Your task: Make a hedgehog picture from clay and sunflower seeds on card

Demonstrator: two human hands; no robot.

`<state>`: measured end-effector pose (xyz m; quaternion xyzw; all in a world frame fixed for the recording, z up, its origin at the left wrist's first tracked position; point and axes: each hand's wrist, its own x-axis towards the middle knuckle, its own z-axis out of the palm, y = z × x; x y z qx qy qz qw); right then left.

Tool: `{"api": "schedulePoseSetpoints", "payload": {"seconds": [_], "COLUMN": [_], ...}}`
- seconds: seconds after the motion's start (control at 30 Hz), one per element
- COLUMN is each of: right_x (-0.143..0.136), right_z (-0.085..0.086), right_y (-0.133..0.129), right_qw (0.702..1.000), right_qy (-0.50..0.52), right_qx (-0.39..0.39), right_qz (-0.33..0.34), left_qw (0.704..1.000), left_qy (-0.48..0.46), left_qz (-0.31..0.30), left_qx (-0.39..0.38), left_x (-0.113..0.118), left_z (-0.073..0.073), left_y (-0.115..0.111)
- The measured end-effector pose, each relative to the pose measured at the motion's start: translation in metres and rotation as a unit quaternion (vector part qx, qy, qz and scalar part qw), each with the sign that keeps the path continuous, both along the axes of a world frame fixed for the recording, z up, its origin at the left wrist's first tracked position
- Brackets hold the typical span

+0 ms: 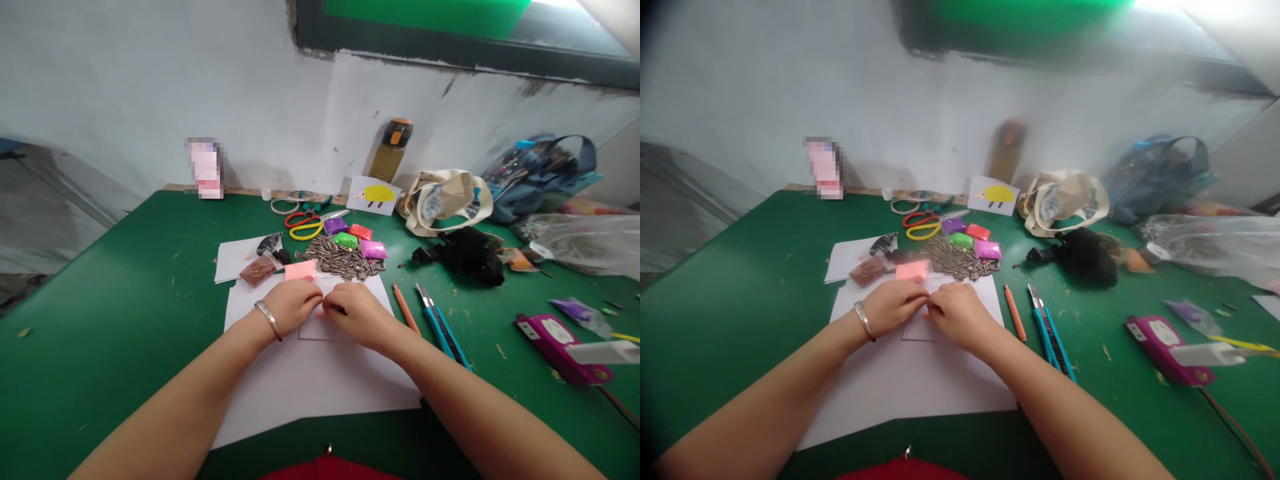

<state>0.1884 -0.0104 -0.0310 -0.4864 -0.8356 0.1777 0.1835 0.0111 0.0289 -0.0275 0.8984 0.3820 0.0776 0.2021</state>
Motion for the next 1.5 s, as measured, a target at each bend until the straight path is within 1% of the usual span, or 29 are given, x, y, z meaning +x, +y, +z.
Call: {"api": "schedulePoseSetpoints", "payload": {"seconds": [0.1,0.23,0.43,0.7,0.87,1.1,1.27,1.5], "right_x": [0.003,0.000,-0.003,-0.004,-0.005,-0.006,-0.006,-0.004], "right_z": [-0.005,-0.014,-0.021,-0.020,-0.020,-0.022,-0.022,-0.023], "right_y": [-0.004,-0.008,-0.006,-0.011,-0.013,-0.013,-0.013,-0.013], "right_qw": [1.000,0.999,0.999,0.999,0.999,0.998,0.997,0.996], "right_qy": [-0.007,-0.004,0.009,0.007,0.001,-0.020,-0.016,-0.027], "right_qx": [0.003,0.010,0.038,0.044,0.045,0.060,0.065,0.077], "right_qz": [-0.014,-0.034,-0.026,-0.015,-0.024,-0.023,-0.031,-0.024], "left_qw": [1.000,1.000,1.000,1.000,0.999,1.000,1.000,1.000], "left_qy": [0.010,0.002,0.012,0.007,-0.002,0.001,-0.007,-0.007], "left_qz": [-0.014,-0.030,-0.025,-0.024,-0.032,-0.021,-0.010,-0.006], "left_qx": [0.008,0.009,0.000,0.002,0.004,0.006,-0.002,-0.001], "left_x": [0.002,0.004,0.004,0.002,0.002,0.001,0.001,0.001], "left_z": [-0.001,-0.003,-0.003,-0.003,-0.003,-0.002,-0.002,-0.002], "left_y": [0.000,0.000,0.000,0.001,0.001,0.001,0.001,0.001]}}
